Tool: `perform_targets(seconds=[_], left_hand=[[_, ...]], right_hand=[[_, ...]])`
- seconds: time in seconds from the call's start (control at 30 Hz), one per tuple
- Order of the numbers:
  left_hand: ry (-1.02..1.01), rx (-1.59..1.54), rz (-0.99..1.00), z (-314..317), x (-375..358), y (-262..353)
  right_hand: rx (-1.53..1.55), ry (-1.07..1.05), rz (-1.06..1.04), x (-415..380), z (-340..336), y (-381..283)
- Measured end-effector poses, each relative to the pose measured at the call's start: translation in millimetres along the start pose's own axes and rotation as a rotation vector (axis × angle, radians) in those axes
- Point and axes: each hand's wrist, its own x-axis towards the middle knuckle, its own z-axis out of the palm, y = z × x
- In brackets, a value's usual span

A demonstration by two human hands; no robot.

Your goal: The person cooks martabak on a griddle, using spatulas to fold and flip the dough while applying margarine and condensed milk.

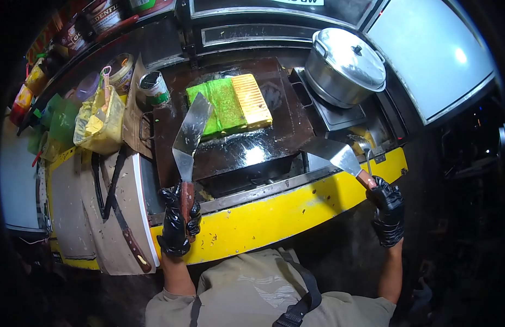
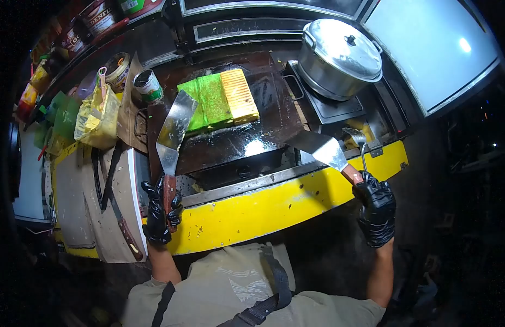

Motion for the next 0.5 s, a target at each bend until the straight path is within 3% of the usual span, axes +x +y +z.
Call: perform_targets(seconds=[0.03, 0.17, 0.23, 0.3, 0.43, 0.5], left_hand=[[-0.256, -0.095, 0.038, -11.8, -0.4, -2.4], [-0.222, -0.09, 0.042, -15.4, -5.9, 0.8], [-0.118, -0.015, 0.149, -27.6, 0.4, -9.0], [-0.14, -0.07, 0.136, -32.8, 1.8, -10.7], [-0.079, -0.101, 0.121, -51.9, 1.9, -12.1], [-0.054, -0.127, 0.132, -67.7, 7.0, -25.8]], right_hand=[[-0.003, -0.028, 0.016, -0.2, -1.8, 1.3], [-0.007, -0.057, -0.035, -0.3, 28.8, 20.2], [0.125, -0.005, -0.077, 12.1, 57.1, 17.0], [0.229, -0.041, 0.018, 19.7, 72.3, 2.1], [0.128, 0.063, -0.036, 21.3, 52.5, 9.2], [0.153, 0.017, 0.064, 23.7, 31.4, 10.3]])
